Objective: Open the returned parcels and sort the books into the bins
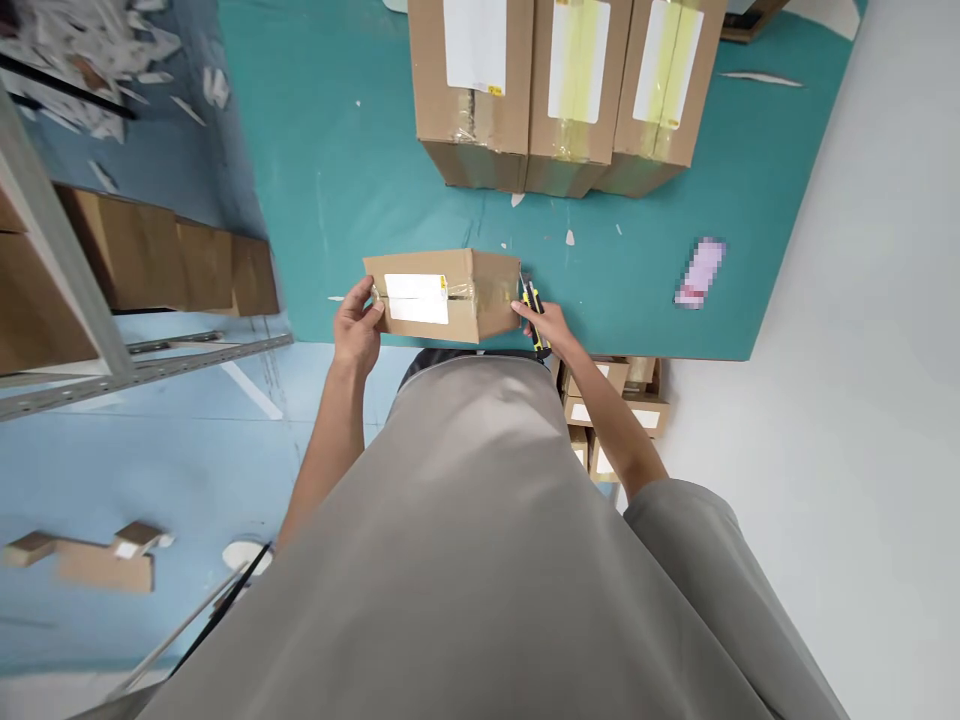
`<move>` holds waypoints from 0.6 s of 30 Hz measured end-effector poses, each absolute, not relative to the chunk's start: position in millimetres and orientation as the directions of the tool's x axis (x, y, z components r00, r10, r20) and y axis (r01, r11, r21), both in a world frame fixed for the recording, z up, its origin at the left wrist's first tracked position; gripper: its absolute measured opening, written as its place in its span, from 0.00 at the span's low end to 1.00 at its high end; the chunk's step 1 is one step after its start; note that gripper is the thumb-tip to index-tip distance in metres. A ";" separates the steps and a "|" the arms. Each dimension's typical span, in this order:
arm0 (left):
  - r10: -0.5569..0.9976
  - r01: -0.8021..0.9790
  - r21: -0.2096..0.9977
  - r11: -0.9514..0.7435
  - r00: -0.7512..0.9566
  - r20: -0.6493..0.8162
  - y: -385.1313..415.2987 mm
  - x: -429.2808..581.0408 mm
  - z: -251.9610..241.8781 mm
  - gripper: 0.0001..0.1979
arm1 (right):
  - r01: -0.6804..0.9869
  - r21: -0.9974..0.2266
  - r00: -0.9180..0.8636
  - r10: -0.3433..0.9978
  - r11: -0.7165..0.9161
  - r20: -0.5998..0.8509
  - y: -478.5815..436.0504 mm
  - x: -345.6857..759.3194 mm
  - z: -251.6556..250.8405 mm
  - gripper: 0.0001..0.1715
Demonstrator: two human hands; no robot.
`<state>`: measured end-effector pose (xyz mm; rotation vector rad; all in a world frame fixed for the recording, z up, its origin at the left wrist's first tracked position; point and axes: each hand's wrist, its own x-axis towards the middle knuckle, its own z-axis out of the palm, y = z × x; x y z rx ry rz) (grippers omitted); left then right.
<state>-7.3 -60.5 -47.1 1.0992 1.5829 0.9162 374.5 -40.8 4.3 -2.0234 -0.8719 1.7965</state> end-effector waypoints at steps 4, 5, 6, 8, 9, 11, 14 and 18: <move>0.897 0.107 0.895 0.433 -0.151 -0.416 -62.7 -10.5 -56.6 0.52 | 0.103 -0.672 0.073 0.679 -0.734 -0.731 -39.2 376.6 17.7 0.31; 0.889 0.092 0.887 0.452 -0.130 -0.439 -62.1 -3.2 -60.9 0.52 | 0.105 -0.701 0.102 0.709 -0.705 -0.698 -37.6 385.6 25.1 0.31; 0.885 0.087 0.882 0.462 -0.100 -0.454 -60.6 8.4 -66.2 0.52 | 0.123 -0.731 0.134 0.741 -0.671 -0.658 -36.1 396.9 33.8 0.31; 0.887 0.099 0.881 0.462 -0.028 -0.461 -55.0 43.0 -79.4 0.51 | 0.203 -0.770 0.190 0.796 -0.605 -0.575 -33.4 422.4 53.9 0.31; 0.888 0.110 0.883 0.456 0.013 -0.460 -51.1 64.4 -86.1 0.51 | 0.256 -0.775 0.217 0.816 -0.578 -0.536 -32.5 434.8 64.6 0.30; 0.881 0.142 0.885 0.443 0.113 -0.459 -42.1 108.6 -96.8 0.51 | 0.378 -0.756 0.256 0.845 -0.535 -0.470 -31.6 455.7 84.4 0.28; 0.844 0.222 0.880 0.420 0.262 -0.469 -29.2 156.3 -97.9 0.49 | 0.562 -0.670 0.277 0.873 -0.485 -0.400 -31.4 473.5 101.5 0.25; 0.890 0.318 0.904 0.286 0.262 -0.374 -14.3 164.7 -63.9 0.38 | 0.743 -0.516 0.276 0.898 -0.426 -0.344 -32.6 478.0 100.0 0.22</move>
